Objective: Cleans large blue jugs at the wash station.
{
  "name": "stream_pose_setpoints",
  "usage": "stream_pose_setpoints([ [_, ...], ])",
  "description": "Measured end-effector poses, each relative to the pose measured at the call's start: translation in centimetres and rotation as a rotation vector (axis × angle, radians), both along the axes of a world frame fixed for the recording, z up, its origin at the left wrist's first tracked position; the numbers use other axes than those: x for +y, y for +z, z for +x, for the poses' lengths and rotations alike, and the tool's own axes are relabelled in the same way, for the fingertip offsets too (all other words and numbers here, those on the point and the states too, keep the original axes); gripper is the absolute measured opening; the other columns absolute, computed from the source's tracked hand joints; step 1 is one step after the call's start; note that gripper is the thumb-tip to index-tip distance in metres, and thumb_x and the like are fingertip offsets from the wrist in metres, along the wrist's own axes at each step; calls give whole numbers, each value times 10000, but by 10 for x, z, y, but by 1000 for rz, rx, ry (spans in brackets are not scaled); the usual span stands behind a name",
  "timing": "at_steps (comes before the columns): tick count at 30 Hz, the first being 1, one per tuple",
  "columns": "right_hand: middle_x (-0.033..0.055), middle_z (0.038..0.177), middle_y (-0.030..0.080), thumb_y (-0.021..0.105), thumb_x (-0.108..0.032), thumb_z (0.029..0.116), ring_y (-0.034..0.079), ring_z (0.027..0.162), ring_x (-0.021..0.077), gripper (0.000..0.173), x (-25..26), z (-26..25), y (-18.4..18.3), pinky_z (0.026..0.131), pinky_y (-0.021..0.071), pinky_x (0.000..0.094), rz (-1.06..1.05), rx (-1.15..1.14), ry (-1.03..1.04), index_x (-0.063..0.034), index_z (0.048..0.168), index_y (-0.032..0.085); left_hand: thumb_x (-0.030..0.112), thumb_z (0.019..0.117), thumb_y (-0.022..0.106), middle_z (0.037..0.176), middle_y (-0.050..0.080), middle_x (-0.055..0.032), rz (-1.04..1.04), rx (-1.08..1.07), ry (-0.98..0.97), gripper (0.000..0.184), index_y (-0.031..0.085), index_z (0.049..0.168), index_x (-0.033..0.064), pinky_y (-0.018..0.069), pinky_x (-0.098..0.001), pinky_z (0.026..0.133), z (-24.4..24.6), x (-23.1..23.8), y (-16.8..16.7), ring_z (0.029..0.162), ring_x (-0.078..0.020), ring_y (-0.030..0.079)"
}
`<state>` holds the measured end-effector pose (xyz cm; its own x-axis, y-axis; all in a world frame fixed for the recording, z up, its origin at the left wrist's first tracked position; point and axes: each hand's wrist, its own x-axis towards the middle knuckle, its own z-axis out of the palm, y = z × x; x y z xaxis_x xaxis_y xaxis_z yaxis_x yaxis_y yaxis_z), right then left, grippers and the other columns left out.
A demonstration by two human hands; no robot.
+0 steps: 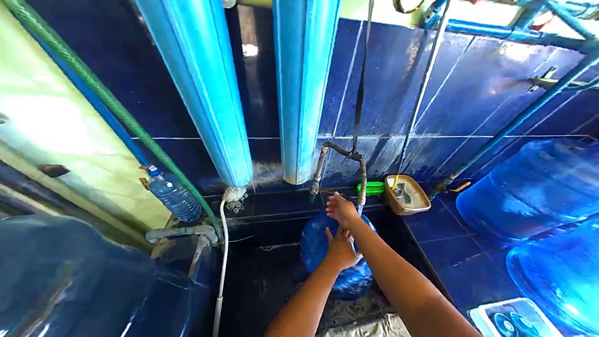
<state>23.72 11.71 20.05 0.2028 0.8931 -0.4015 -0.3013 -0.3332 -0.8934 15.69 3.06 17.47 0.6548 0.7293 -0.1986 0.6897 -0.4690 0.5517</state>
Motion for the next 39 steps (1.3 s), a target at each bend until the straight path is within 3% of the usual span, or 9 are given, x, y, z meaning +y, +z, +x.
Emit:
stream_pose_setpoints([
  [6,61,1002,633,403,51,991,648,827,154,266,-62,56,37,778,574,346,264,95,81,-10,1228,505,446,898,751,1691,278,-66,-18,-142,-362,837,393,1592,143,7,-708,1217,-7,2,5,1585,-279,156],
  [14,66,937,612,401,-41,1075,617,760,127,198,-64,47,39,722,552,302,203,153,81,10,1231,512,424,912,713,1441,565,-239,161,163,-204,651,602,1374,-22,266,-599,1206,48,-11,22,1422,-389,454],
  [21,98,932,623,347,-68,1097,622,745,131,224,-73,56,63,714,548,298,214,24,163,39,1181,525,453,1021,592,1554,451,-241,134,101,-236,675,492,1481,-31,115,-587,1259,27,15,8,1502,-390,339],
  [24,225,1329,628,497,-138,1082,611,1221,289,355,-75,63,48,1058,456,465,180,-620,347,57,1371,563,414,921,713,1611,359,-245,262,208,-211,836,388,1538,-46,155,-618,1230,62,-13,14,1533,-384,270],
  [26,202,1629,367,546,-327,1071,289,1534,382,594,-85,75,23,1238,198,613,166,-868,467,-27,1563,402,433,826,813,1625,332,-245,245,209,-389,1010,324,1566,-50,233,-543,1238,64,-28,16,1530,-373,284],
  [30,173,1695,229,538,-469,1050,109,1583,397,712,-138,102,-7,1230,69,687,177,-1154,656,-44,1591,357,27,783,834,1540,510,-160,195,-1,-658,765,544,1489,82,211,-724,1170,-3,-22,18,1464,-410,411],
  [33,142,1671,310,785,-403,900,222,1570,327,844,-184,120,-15,1244,154,626,387,-1339,861,-73,1575,402,-144,797,623,1517,529,-175,184,-217,-522,564,746,1267,144,181,-815,1108,-57,16,9,1475,-481,355],
  [35,75,1680,312,959,-402,676,237,1569,292,1044,-187,132,-25,1240,151,652,524,-1412,910,-172,1561,455,-90,887,479,1535,460,-270,1,-505,-236,362,723,1151,-48,275,-581,1224,-67,38,-17,1496,-413,344],
  [39,193,1680,243,818,-559,806,173,1566,404,1017,-167,93,-19,1187,101,766,122,-1362,612,-176,1615,335,414,1116,247,1633,356,-126,-479,-983,488,596,280,1608,79,379,-446,1186,-5,-4,-50,1468,-219,400],
])
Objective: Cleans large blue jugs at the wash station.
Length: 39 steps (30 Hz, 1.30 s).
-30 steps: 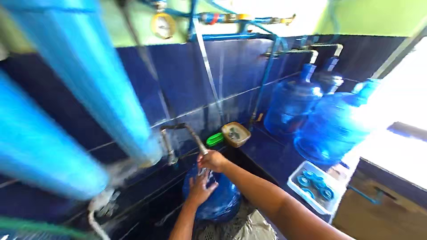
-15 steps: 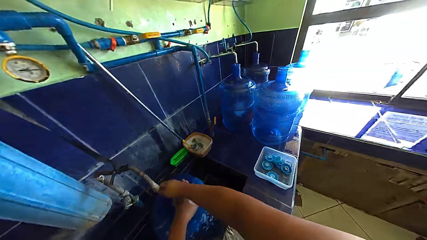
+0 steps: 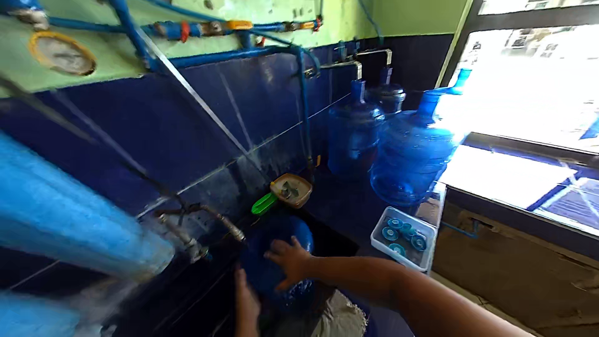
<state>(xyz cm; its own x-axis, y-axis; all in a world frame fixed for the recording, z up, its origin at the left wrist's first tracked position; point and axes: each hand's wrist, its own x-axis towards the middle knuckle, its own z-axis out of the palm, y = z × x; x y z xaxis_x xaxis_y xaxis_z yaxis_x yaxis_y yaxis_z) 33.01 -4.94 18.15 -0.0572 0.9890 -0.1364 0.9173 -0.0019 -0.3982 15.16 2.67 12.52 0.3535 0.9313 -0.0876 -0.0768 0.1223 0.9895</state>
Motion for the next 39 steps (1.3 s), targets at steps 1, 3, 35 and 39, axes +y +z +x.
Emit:
stream_pose_setpoints([
  [1,252,1682,178,762,-624,824,138,1560,455,1064,8,-19,5,1175,107,778,-71,13,-131,-150,1637,265,527,1104,189,1588,426,-119,-106,-57,96,655,312,1594,111,417,-456,1160,17,-16,-9,1423,-217,460],
  [3,359,1659,69,728,-639,837,117,1530,547,1130,13,-39,16,1167,160,755,-180,-16,-177,-132,1660,143,621,1070,135,1543,481,-141,-230,-182,221,753,366,1566,103,436,-488,1132,36,-23,-33,1388,-245,500],
  [35,204,1692,200,924,-348,731,165,1564,422,1104,-2,13,9,1194,95,748,-103,-207,580,-277,1633,291,446,1116,326,1488,537,-181,-236,-47,240,588,448,1514,32,456,-477,1122,-39,19,-27,1356,-254,542],
  [39,211,1666,263,806,-471,812,185,1561,406,995,14,-10,-2,1201,102,730,-84,-200,135,-237,1632,294,392,1122,263,1718,128,-123,-47,-133,269,630,104,1653,93,214,-442,1272,4,-23,-39,1567,-207,200],
])
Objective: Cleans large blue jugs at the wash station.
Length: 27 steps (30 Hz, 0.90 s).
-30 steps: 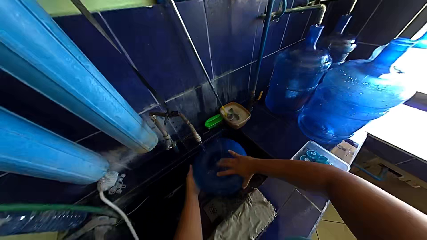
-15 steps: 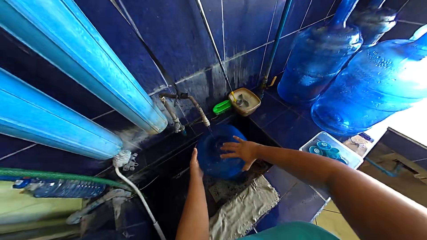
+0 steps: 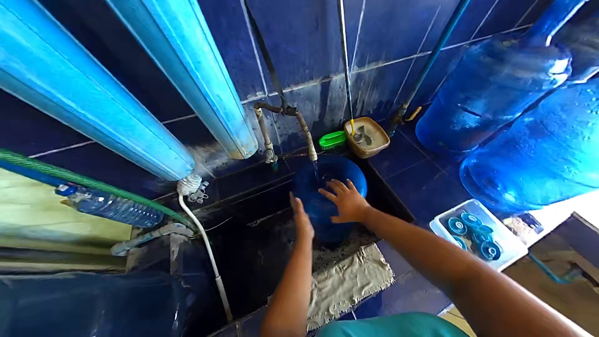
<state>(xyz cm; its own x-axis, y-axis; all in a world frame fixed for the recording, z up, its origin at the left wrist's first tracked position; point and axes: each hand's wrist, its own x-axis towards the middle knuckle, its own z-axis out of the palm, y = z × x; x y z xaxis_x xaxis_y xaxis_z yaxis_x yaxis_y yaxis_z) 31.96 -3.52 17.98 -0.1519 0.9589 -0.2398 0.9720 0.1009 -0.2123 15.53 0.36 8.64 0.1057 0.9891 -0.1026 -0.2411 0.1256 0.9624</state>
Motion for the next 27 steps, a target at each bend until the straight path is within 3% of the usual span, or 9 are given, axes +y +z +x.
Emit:
stream_pose_setpoints([
  [3,301,1665,165,702,-615,833,167,1540,482,1073,2,-39,14,1179,180,708,-76,-20,-272,-176,1660,178,241,1117,289,1722,69,-144,31,-58,-24,619,22,1654,85,226,-397,1263,22,-25,-10,1566,-209,194],
  [5,316,1665,140,740,-579,832,184,1529,496,1060,-10,-31,20,1198,202,662,-132,-18,-87,-220,1660,183,158,1110,294,1700,185,-154,21,-67,-19,582,94,1649,68,305,-390,1237,9,-14,-15,1528,-211,300],
  [9,261,1704,24,732,-656,834,60,1574,453,1069,-17,7,16,1193,27,743,-156,-31,204,-324,1662,144,173,1124,279,1682,257,-144,21,-44,-52,521,224,1623,35,303,-374,1238,-11,3,-12,1517,-189,330],
  [12,228,1712,57,666,-752,819,94,1576,428,1075,-6,-5,15,1204,52,724,-127,-39,-58,-343,1660,136,186,1114,258,1684,238,-161,67,-49,-35,524,264,1605,5,245,-383,1255,3,-19,-5,1535,-208,284],
  [15,296,1688,51,691,-689,821,110,1555,486,1106,-9,-33,15,1207,97,707,-118,-27,-247,-280,1669,111,226,1096,282,1681,232,-178,120,-26,-93,561,241,1611,8,259,-386,1249,4,-14,-2,1534,-219,282],
  [18,320,1680,18,757,-530,849,104,1552,497,1062,-28,-19,16,1230,125,648,-160,-31,92,-275,1667,129,252,1131,238,1601,415,-144,32,11,-149,503,392,1557,34,348,-397,1211,-20,26,1,1462,-201,419],
  [21,205,1717,84,747,-704,782,105,1582,405,1081,-21,28,6,1213,58,710,-84,-12,374,-321,1648,227,429,1127,260,1481,568,-107,-242,-90,-135,552,509,1494,101,450,-450,1125,-28,50,3,1357,-207,544],
  [24,173,1697,216,655,-764,815,185,1572,373,1065,-6,16,8,1219,86,709,-11,28,36,-262,1651,228,550,1099,178,1572,457,-133,-254,-137,-17,673,376,1573,115,402,-481,1171,5,29,-3,1431,-230,462],
  [27,183,1645,339,590,-626,947,277,1539,373,867,10,-37,18,1251,175,602,101,381,-445,-145,1618,328,427,1126,230,1663,296,-134,-57,-137,23,604,212,1635,101,316,-425,1227,33,11,-2,1501,-216,349],
])
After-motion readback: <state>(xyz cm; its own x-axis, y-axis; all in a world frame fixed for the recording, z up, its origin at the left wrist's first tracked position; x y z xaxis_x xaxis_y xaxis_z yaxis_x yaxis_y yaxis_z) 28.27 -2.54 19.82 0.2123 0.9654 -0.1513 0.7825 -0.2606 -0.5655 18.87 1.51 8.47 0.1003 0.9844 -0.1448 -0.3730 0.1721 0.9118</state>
